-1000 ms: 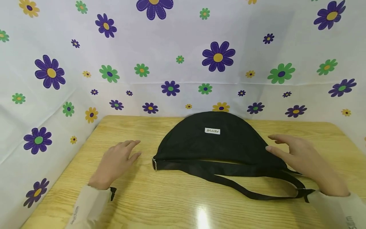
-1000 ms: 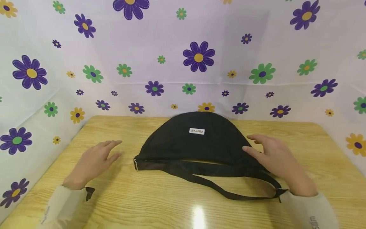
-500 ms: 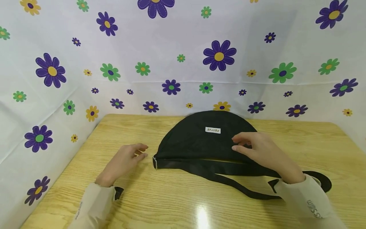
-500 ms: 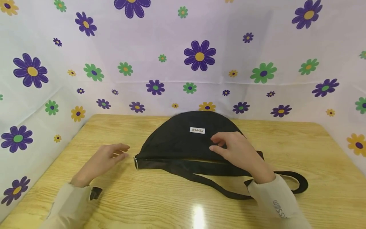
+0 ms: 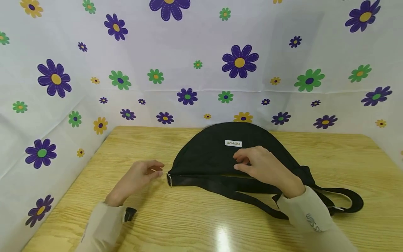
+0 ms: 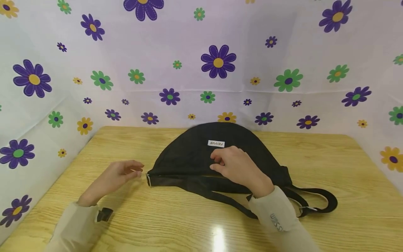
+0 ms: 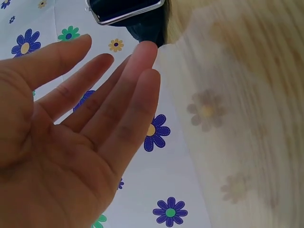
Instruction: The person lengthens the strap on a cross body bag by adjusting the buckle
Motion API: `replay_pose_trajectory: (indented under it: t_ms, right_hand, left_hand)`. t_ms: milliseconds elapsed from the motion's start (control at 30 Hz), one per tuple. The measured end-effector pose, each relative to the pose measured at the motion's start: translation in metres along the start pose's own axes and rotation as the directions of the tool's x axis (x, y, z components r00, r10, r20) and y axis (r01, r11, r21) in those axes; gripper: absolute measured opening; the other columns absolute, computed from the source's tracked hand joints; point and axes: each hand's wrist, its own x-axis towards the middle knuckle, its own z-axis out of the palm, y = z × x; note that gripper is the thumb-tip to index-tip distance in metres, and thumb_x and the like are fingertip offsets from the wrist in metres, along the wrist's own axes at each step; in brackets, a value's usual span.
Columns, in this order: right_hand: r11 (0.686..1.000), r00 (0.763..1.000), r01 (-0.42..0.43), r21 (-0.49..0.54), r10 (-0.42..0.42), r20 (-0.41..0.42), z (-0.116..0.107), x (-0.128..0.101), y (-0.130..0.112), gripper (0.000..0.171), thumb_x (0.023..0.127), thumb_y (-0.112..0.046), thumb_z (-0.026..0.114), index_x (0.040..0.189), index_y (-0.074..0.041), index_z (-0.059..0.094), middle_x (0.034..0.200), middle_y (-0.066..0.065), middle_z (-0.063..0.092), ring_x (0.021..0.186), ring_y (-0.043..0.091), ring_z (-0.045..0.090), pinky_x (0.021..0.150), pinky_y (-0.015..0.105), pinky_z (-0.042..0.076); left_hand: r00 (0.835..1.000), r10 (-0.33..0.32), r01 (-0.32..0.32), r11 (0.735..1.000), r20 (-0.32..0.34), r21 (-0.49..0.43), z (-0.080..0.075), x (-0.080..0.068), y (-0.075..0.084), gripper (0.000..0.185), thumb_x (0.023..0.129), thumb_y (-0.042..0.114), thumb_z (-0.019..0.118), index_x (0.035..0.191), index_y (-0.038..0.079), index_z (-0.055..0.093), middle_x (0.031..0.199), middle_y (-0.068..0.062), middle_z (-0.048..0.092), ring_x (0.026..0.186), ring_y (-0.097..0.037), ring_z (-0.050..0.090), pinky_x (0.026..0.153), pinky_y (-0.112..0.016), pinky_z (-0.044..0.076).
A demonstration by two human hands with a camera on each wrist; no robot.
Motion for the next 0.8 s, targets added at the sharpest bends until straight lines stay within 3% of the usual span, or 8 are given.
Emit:
replay_pose_trajectory:
  t_ms: [367,600,800]
  right_hand:
    - [0.997,0.997,0.003,0.083,-0.009,0.072,0.017,0.023,-0.015,0.021,0.095,-0.006,0.071,0.112,0.004,0.07,0.094,0.004,0.073,0.084,0.017,0.068,0.075,0.035,0.057]
    - [0.997,0.992,-0.001,0.079,-0.009,0.122,0.033,0.035,-0.024,0.021,0.094,-0.005,0.071,0.113,0.005,0.07,0.097,0.007,0.072,0.082,0.015,0.067,0.075,0.032,0.056]
    - [0.998,0.985,-0.001,0.067,-0.011,0.171,0.043,0.042,-0.031,0.021,0.094,-0.007,0.072,0.113,0.004,0.07,0.093,0.004,0.073,0.079,0.011,0.066,0.073,0.028,0.054]
  left_hand:
    - [0.999,0.008,-0.002,0.993,0.053,-0.114,0.003,-0.001,0.0,0.025,0.1,0.005,0.063,0.12,-0.009,0.067,0.109,-0.015,0.072,0.097,-0.026,0.071,0.085,-0.039,0.057]
    - [0.995,-0.002,0.018,0.987,0.095,-0.163,0.004,-0.001,-0.002,0.031,0.102,0.011,0.061,0.125,-0.01,0.064,0.111,-0.014,0.071,0.099,-0.027,0.069,0.087,-0.039,0.055]
    - [0.993,0.008,0.016,0.981,0.122,-0.191,0.005,0.0,-0.006,0.033,0.103,0.013,0.06,0.127,-0.01,0.062,0.103,-0.01,0.072,0.095,-0.024,0.069,0.085,-0.036,0.055]
